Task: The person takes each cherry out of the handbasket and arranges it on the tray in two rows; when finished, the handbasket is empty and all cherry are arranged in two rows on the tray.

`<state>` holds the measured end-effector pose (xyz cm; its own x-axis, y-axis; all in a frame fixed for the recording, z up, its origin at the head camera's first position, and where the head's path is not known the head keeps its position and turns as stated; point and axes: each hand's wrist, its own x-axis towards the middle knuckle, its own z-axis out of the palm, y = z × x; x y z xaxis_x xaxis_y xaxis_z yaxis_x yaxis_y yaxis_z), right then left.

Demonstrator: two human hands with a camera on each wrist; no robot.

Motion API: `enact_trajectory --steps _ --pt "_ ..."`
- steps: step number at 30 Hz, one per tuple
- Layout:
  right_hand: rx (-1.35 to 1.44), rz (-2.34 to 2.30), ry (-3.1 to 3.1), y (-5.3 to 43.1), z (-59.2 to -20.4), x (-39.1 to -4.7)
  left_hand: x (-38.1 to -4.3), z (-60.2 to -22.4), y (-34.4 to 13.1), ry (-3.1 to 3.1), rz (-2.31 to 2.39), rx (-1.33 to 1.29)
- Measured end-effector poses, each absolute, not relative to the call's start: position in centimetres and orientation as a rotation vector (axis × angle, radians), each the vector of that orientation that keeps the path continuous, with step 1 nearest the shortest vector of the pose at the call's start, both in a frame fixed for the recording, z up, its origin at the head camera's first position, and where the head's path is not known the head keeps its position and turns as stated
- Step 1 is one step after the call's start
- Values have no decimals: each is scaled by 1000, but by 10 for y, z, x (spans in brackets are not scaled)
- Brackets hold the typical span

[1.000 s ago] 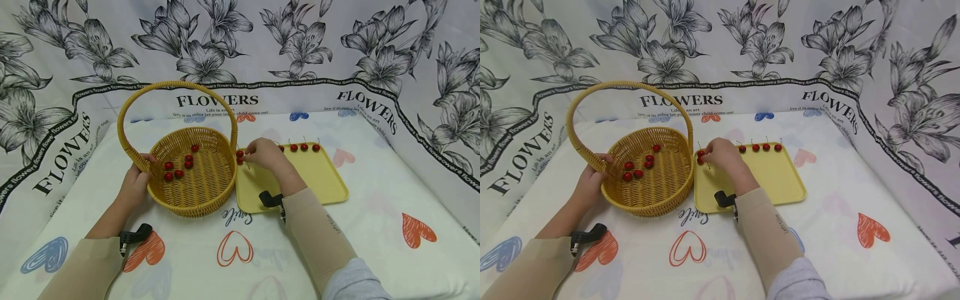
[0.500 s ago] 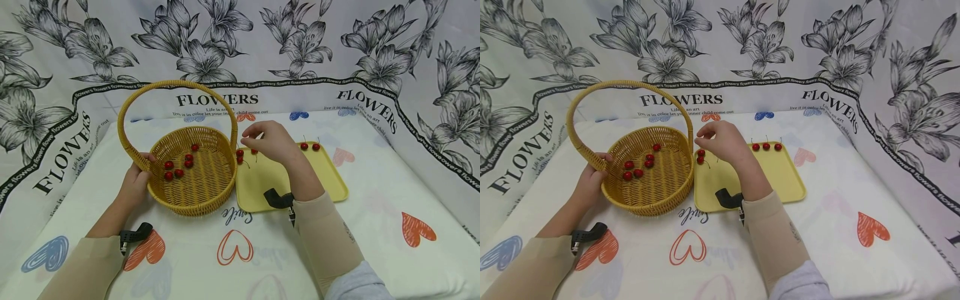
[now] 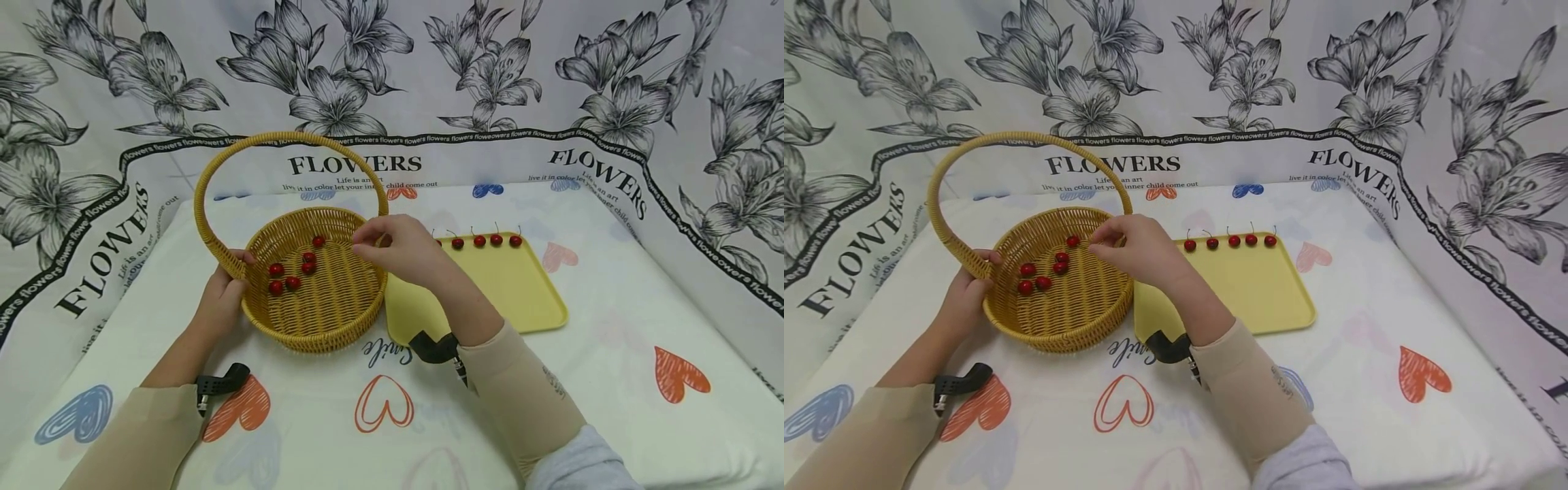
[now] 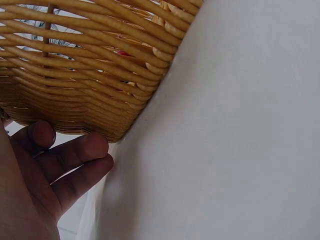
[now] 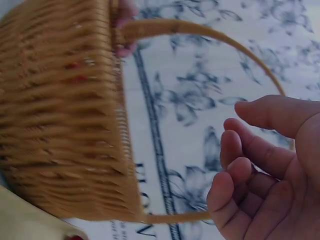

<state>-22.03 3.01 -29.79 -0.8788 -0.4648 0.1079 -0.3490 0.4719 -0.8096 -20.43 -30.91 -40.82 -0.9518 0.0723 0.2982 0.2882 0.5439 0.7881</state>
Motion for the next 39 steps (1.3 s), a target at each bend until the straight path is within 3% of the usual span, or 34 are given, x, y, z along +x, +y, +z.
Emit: enact_trajectory --steps 15,31,39 --pt "-860 -1141 2564 -32 -339 -212 -207 -408 -310 -2545 -1354 -352" --pt "-854 -293 2647 -101 -347 -231 -204 -407 -314 -2541 -1345 -377" --pt "-910 -158 2714 -116 -363 -236 -203 -405 -314 -2549 -1360 -370"
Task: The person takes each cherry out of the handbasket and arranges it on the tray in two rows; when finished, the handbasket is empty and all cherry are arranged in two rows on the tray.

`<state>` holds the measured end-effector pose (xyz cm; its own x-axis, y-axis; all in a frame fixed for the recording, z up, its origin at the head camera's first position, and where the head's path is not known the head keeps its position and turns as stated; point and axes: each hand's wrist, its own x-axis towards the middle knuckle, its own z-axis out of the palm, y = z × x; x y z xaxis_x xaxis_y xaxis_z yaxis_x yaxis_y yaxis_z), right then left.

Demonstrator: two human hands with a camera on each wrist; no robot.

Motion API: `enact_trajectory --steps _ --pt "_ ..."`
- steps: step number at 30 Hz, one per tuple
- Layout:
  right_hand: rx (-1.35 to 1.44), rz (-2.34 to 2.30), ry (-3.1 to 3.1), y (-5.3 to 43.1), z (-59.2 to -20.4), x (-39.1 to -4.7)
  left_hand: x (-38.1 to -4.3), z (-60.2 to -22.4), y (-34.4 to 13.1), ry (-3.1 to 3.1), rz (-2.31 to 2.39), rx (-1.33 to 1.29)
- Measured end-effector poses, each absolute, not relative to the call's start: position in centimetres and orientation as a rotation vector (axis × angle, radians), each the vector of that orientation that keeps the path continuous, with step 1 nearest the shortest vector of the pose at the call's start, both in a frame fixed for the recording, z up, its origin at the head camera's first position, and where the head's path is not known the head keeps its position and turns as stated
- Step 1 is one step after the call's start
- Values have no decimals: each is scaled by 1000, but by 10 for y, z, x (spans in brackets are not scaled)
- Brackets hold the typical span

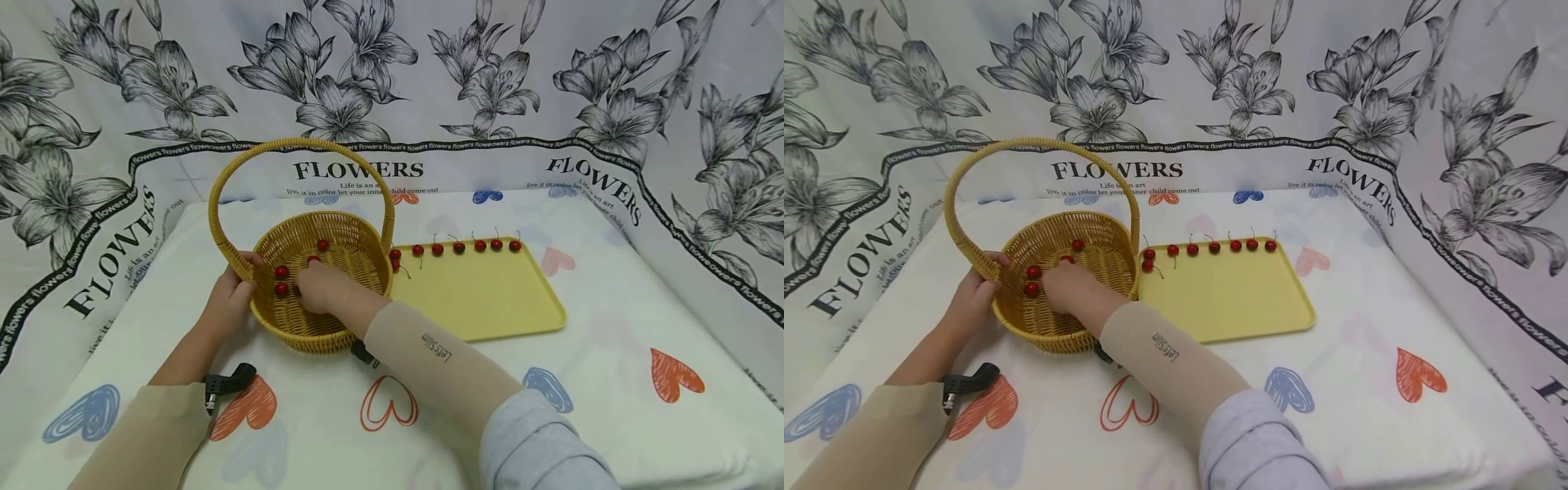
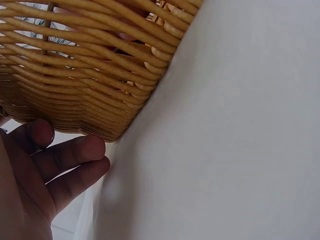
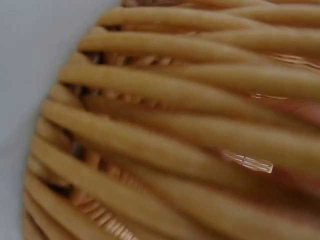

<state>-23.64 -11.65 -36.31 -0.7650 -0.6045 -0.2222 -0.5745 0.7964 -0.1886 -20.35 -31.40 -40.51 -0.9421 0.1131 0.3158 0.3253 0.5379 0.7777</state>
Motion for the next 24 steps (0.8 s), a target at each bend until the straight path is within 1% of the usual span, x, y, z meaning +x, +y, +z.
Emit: enact_trajectory --steps 6,11,16,20,24 --pt "-987 -174 2751 -115 -364 -238 -204 -408 -314 -2542 -1346 -370" --pt "-1058 -351 2695 -100 -355 -241 -204 -408 -315 -2541 -1342 -375" --pt "-1117 -551 2625 -71 -337 -238 -203 -407 -314 -2546 -1332 -361" --pt "-1066 -762 2599 -39 -323 -229 -204 -407 -314 -2561 -1331 -346" --pt "-1008 -917 2586 -6 -318 -225 -203 -407 -314 -2563 -1338 -352"
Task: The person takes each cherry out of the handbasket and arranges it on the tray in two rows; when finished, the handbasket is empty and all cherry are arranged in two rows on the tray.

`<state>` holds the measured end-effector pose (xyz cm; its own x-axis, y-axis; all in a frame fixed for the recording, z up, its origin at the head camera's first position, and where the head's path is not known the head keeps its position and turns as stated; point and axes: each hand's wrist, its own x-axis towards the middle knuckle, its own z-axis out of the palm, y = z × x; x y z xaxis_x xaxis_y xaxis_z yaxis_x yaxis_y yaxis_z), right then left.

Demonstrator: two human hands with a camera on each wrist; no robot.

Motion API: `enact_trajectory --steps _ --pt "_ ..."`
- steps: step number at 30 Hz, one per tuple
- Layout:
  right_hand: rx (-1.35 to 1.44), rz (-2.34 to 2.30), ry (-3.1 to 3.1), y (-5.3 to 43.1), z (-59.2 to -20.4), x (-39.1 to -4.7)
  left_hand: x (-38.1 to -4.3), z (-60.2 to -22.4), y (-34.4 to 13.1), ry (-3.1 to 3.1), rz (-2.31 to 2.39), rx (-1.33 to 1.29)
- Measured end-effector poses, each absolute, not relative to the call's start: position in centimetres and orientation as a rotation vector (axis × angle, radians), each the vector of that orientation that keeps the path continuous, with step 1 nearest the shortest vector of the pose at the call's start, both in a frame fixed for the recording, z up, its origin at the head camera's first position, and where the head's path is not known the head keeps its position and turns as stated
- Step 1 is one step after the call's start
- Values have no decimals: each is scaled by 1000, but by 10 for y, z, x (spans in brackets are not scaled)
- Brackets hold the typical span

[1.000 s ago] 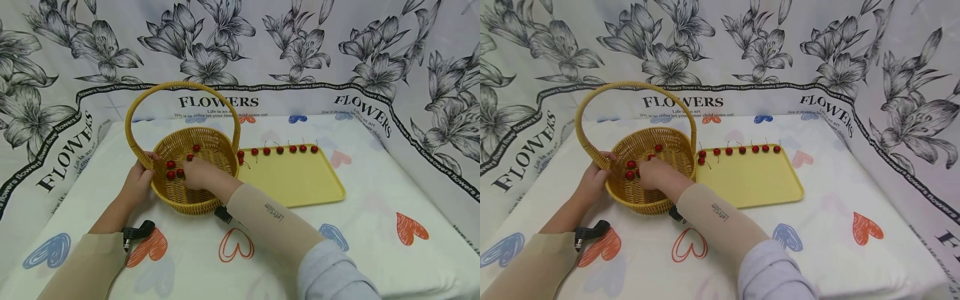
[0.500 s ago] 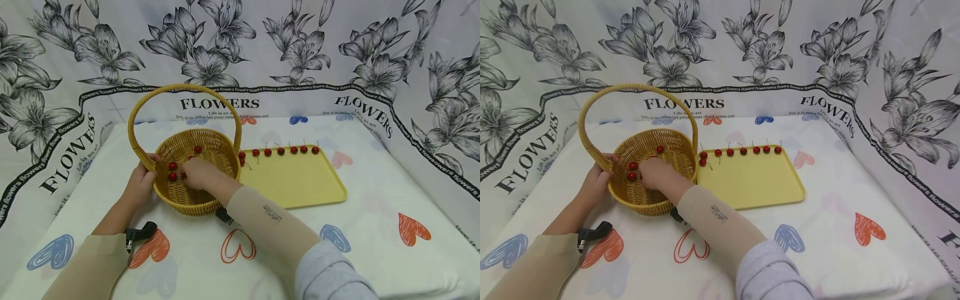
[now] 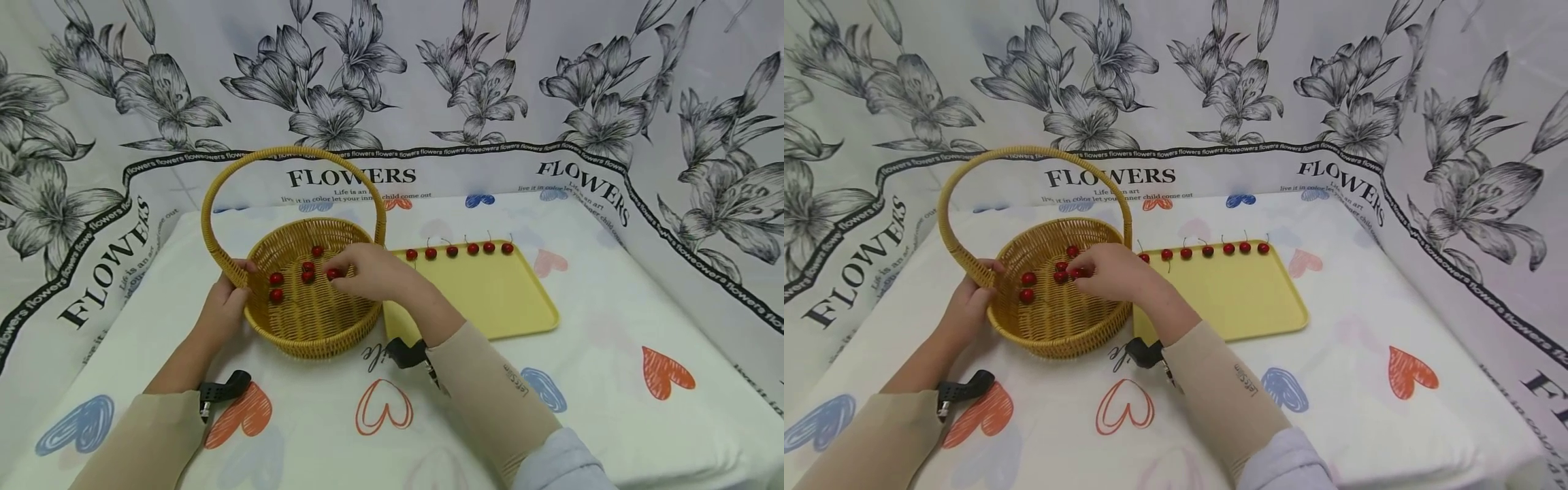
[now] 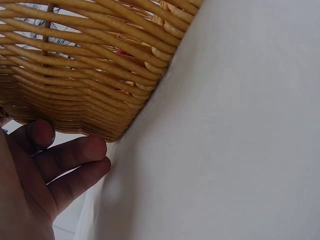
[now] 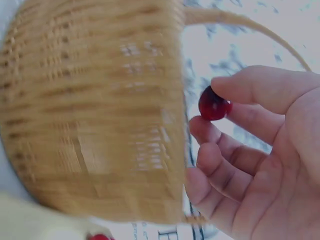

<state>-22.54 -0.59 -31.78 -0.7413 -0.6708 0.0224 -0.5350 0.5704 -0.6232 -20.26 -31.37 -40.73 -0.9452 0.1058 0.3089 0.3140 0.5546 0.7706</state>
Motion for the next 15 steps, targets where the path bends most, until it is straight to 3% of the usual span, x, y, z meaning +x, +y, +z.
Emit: enact_trajectory --steps 15 --pt "-708 -1104 2524 81 -313 -243 -202 -412 -314 -2534 -1320 -390"
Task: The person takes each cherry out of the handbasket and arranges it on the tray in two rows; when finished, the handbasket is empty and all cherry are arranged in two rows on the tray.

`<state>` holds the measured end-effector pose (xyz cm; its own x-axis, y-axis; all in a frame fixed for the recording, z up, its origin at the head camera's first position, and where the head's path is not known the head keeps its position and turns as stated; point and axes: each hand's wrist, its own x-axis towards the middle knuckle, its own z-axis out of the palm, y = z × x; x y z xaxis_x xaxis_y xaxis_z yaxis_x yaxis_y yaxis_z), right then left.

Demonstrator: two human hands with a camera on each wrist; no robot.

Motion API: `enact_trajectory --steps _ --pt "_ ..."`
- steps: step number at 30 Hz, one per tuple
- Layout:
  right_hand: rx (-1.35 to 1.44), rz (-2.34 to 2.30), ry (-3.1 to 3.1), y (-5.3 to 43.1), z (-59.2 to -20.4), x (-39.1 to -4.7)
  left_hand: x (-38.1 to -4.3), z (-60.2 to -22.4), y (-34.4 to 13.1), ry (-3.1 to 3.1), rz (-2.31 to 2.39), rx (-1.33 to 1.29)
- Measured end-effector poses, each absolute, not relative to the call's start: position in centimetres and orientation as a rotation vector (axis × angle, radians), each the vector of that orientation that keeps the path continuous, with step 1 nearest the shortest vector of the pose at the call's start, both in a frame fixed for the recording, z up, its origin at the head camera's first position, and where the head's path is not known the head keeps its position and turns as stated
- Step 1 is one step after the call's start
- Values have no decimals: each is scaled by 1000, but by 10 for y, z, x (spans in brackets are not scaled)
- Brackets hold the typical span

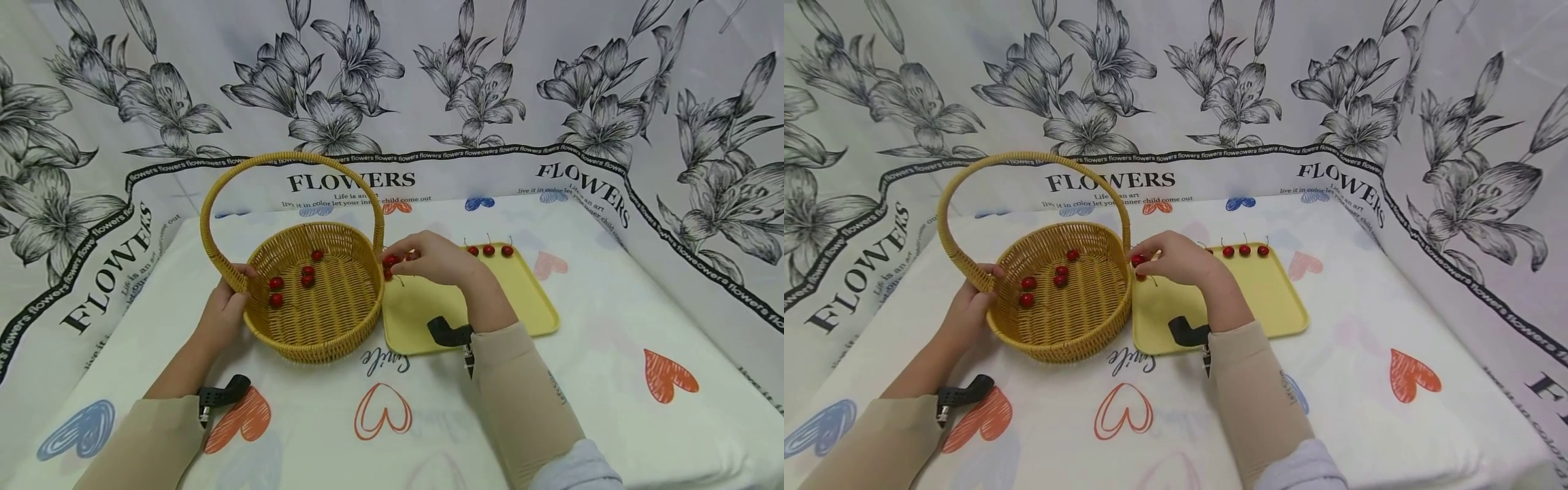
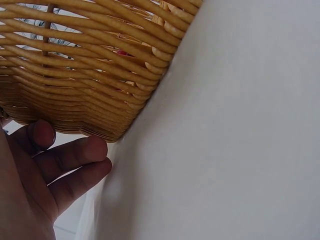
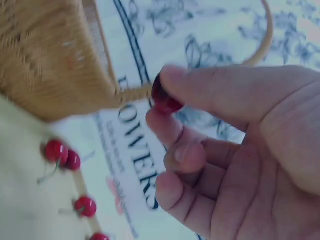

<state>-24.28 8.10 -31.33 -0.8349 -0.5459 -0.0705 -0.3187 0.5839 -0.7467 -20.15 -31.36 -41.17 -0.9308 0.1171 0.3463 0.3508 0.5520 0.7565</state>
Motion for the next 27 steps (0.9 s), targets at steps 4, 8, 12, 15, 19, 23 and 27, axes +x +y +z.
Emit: enact_trajectory --steps 4,8,12,15,19,23,27 --pt "-629 -1035 2578 91 -323 -254 -201 -412 -313 -2529 -1321 -392" --pt "-551 -1013 2589 97 -335 -264 -201 -411 -312 -2533 -1329 -388" --pt "-463 -970 2613 98 -348 -273 -201 -410 -311 -2541 -1328 -376" --pt "-449 -899 2648 95 -357 -277 -201 -410 -311 -2545 -1321 -365" --pt "-446 -797 2683 90 -366 -277 -202 -410 -311 -2549 -1322 -357" --pt "-441 -707 2719 87 -375 -276 -201 -409 -311 -2549 -1341 -357" --pt "-472 -659 2745 86 -380 -278 -201 -409 -310 -2546 -1354 -351"
